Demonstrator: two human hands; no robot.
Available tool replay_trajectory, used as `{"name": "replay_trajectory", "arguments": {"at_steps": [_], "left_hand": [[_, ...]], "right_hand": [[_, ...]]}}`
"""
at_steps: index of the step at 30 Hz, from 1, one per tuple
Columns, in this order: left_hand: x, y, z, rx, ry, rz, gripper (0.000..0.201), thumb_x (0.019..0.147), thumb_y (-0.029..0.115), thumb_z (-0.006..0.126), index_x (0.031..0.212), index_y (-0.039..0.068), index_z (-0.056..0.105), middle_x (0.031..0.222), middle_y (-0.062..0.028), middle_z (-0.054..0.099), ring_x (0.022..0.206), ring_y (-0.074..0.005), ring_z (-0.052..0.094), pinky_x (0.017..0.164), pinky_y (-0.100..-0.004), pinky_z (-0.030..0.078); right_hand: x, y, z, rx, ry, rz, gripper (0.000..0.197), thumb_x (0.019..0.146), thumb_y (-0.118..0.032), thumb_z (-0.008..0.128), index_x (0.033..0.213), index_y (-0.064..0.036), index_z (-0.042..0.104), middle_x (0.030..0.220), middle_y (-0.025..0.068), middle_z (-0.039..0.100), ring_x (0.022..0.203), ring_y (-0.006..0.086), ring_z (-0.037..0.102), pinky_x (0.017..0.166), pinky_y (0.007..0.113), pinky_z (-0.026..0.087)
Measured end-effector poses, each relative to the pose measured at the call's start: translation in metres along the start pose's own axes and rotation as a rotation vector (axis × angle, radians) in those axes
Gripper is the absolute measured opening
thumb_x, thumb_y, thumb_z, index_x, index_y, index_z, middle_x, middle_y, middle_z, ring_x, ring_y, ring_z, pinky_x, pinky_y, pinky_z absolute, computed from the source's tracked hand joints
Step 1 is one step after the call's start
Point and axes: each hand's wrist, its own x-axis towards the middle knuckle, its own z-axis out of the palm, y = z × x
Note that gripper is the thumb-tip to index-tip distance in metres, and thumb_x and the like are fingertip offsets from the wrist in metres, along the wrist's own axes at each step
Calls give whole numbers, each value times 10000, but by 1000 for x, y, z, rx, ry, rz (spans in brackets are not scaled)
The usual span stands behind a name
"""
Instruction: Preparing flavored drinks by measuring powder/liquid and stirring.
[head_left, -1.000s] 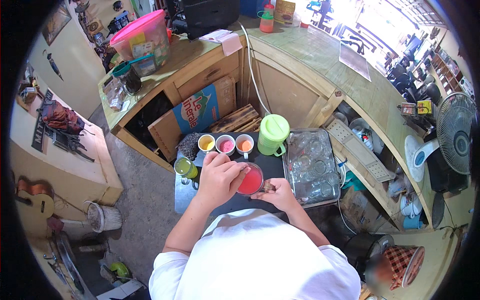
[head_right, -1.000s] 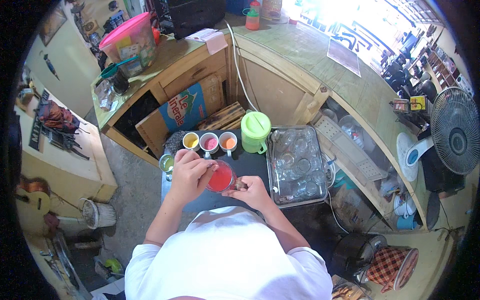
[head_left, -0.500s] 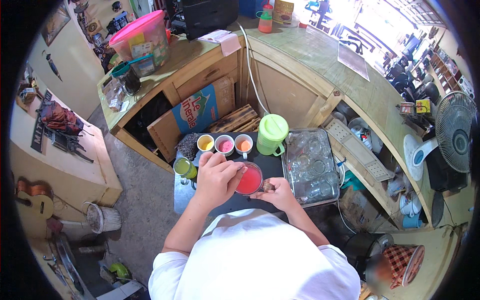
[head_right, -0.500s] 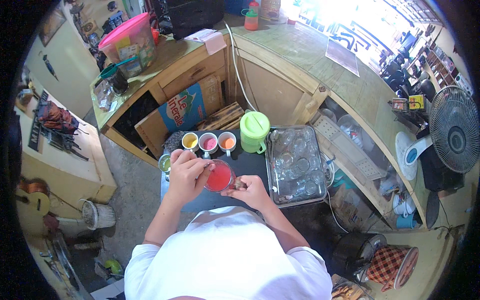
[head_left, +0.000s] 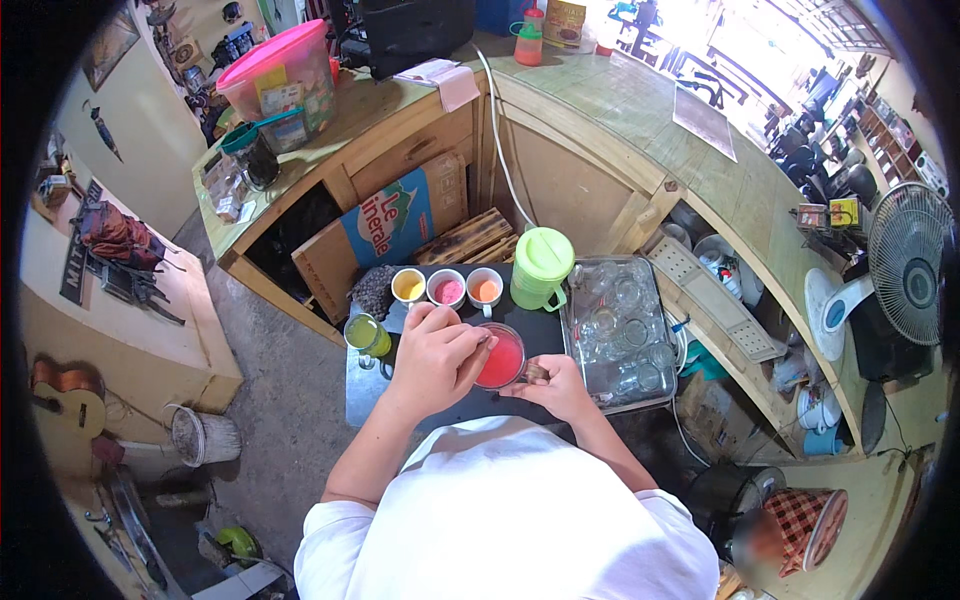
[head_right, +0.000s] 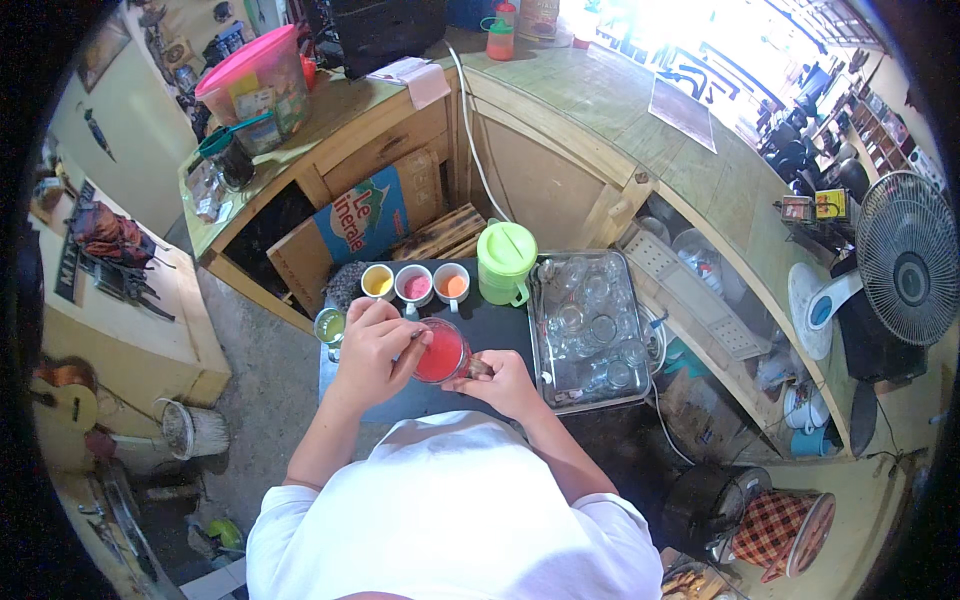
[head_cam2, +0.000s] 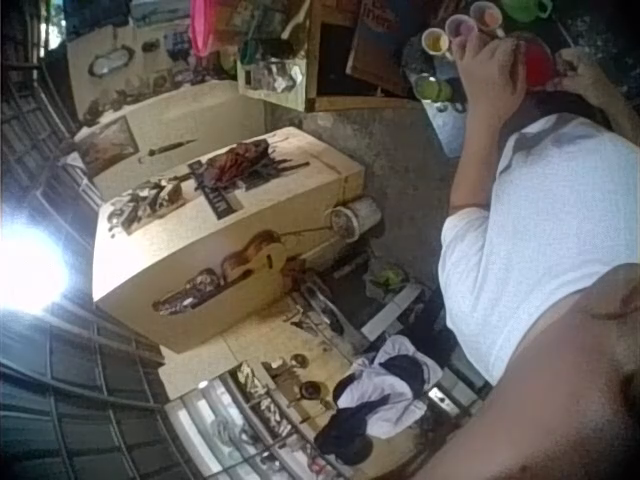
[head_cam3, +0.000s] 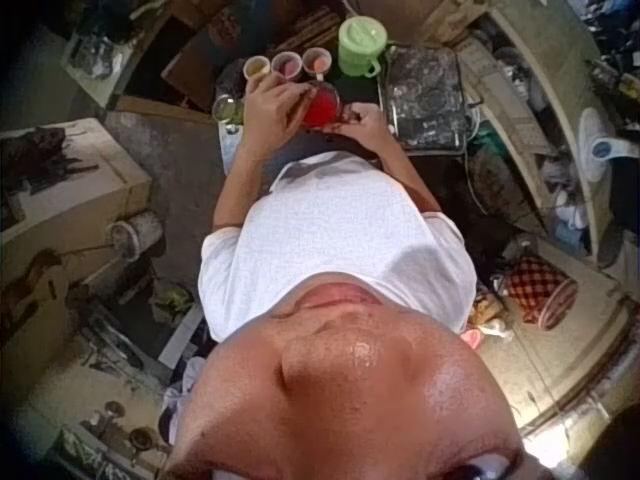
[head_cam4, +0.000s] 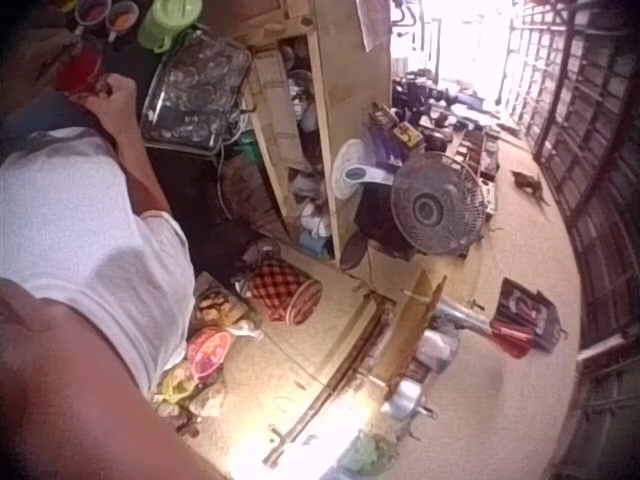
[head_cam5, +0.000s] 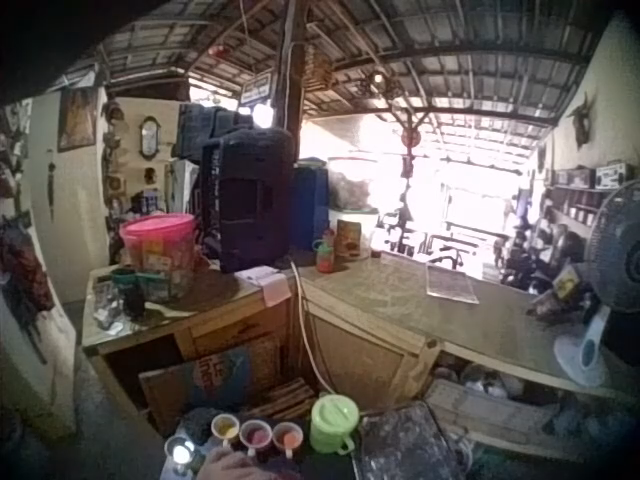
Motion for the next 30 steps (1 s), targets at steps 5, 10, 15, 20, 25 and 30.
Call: {"name": "replay_trajectory", "arguments": {"at_steps": [5,10,15,20,25,30], "left_hand": [[-3,2,4,-88,-6,-11,68,760,138,687,792,87,656,717,-8,643,691,-189,531,758,-363,372],[-1,0,1,7,45,6,55,763,123,682,792,83,659,743,-26,662,700,-191,542,768,-369,367],[-2,-1,-2,-46,-42,-40,55,766,117,682,804,82,663,727,-21,660,704,-194,542,767,-364,366],[-5,1,6,-78,6,-24,77,762,142,691,811,92,661,711,-4,640,700,-186,530,753,-362,377],[-1,2,2,20,70,-24,51,761,110,688,787,73,663,694,-23,643,661,-192,525,744,-354,367],[-4,-1,2,-65,-70,-63,78,780,147,684,807,78,658,700,-9,643,647,-181,518,716,-344,372]], "right_hand": [[1,-9,5,-102,-16,40,170,698,-53,783,676,4,625,570,-83,445,560,15,407,516,209,375],[2,-8,5,-83,-10,23,177,704,-60,785,672,2,623,570,-82,446,567,16,425,515,211,375],[2,-5,4,-65,-13,-4,169,708,-46,775,671,8,619,569,-80,442,569,16,429,534,210,403],[-1,-24,11,-153,-32,11,162,709,-34,769,670,10,618,569,-83,428,571,14,414,537,207,403],[-1,-8,3,-96,-28,17,156,704,-36,774,684,15,629,565,-90,416,568,11,397,531,206,390],[0,-9,2,-25,-28,7,142,705,-40,777,703,12,645,564,-90,432,560,9,389,515,210,373]]}}
